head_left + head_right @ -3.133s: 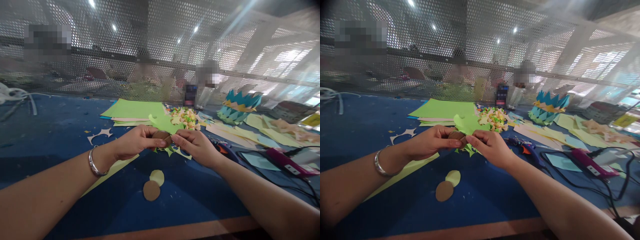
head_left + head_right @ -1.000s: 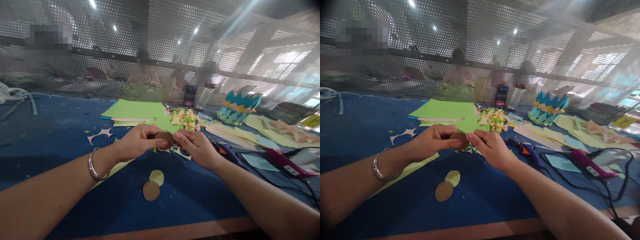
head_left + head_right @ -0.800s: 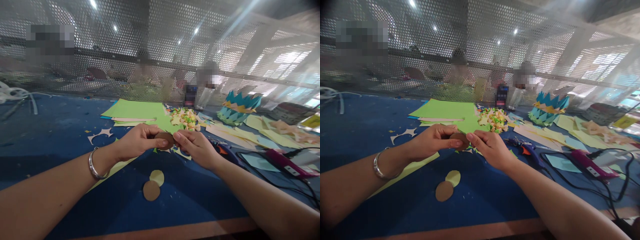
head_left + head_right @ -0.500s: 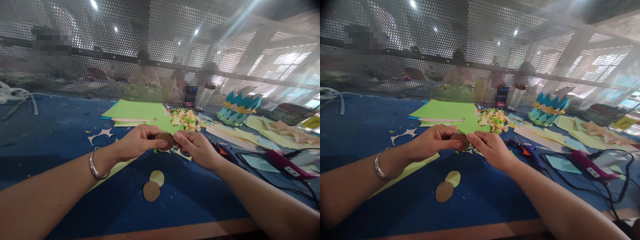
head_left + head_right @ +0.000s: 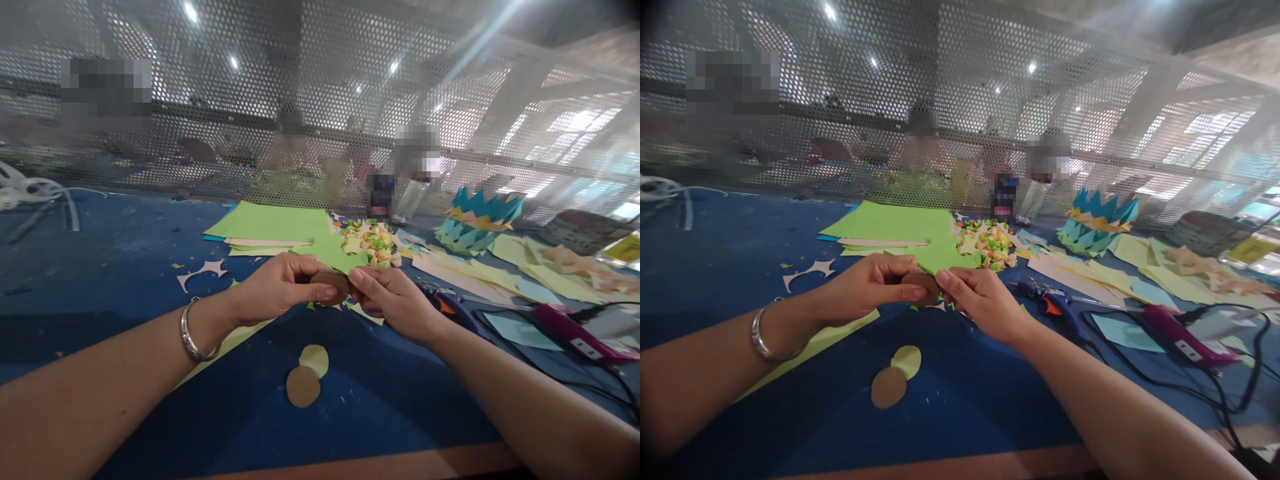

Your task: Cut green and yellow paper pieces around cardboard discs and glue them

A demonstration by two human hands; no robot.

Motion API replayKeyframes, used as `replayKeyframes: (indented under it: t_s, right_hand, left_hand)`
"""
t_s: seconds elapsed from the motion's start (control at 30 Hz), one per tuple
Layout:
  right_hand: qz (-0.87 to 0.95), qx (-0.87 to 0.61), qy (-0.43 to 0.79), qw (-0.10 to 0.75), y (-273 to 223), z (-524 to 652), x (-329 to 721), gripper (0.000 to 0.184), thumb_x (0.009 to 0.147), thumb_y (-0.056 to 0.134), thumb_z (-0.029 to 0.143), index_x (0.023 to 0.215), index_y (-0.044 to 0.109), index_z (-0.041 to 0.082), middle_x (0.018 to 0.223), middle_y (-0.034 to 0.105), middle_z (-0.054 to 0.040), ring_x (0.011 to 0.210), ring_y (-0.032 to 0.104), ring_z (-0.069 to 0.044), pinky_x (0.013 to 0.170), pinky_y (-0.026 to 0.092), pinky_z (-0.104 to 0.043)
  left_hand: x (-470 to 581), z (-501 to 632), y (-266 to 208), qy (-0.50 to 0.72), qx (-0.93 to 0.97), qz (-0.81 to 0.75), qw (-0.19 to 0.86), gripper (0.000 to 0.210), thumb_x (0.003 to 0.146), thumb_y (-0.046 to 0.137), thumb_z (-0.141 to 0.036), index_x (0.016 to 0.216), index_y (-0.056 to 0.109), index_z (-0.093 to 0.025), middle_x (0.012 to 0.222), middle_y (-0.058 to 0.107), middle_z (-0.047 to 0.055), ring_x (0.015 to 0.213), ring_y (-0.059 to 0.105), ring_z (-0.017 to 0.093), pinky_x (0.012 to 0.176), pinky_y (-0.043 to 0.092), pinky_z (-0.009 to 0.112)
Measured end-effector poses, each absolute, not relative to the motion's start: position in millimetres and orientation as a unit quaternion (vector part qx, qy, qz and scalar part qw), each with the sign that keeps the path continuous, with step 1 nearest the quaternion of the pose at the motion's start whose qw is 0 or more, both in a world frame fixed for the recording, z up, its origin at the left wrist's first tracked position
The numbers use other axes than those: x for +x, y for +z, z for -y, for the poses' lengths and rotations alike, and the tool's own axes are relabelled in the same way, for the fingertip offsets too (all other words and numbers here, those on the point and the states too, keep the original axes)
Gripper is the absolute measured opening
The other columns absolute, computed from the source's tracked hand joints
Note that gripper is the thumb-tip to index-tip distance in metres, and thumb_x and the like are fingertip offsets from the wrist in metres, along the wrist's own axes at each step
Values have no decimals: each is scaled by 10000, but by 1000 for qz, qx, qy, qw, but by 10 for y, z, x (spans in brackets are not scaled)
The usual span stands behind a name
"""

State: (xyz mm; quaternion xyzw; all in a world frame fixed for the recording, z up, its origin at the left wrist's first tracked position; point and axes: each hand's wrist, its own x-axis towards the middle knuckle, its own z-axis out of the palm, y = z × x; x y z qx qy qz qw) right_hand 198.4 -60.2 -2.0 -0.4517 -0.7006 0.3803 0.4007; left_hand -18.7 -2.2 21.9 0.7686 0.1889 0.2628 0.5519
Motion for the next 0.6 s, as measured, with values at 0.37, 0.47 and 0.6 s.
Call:
replayKeyframes:
  t_s: [0.37, 0.47, 0.6]
  right_hand:
    - [708, -461, 362, 394, 7, 607, 1980, 499, 971, 475, 593, 700, 524, 177, 602, 402, 49, 489, 285, -66, 452, 218, -231]
    - [698, -453, 367, 415, 9, 594, 1969, 508, 970, 474, 600, 682, 501, 182, 552, 313, 75, 462, 233, -60, 438, 189, -228]
    - [668, -467, 373, 443, 9, 562, 1989, 508, 962, 474, 618, 693, 494, 188, 538, 270, 87, 452, 221, -59, 421, 181, -216]
  left_hand:
    - [-197, 9, 224, 256, 778, -197, 538, 126, 829, 722, -277, 802, 743, -156, 749, 599, 8, 758, 527, 129, 715, 424, 251]
    - [-191, -13, 193, 239, 786, -202, 533, 184, 840, 703, -330, 851, 726, -148, 790, 646, 26, 775, 565, 142, 725, 435, 263]
    - [-188, 6, 158, 168, 848, -248, 437, 233, 836, 682, -354, 959, 714, -159, 836, 701, 38, 756, 603, 152, 678, 424, 258]
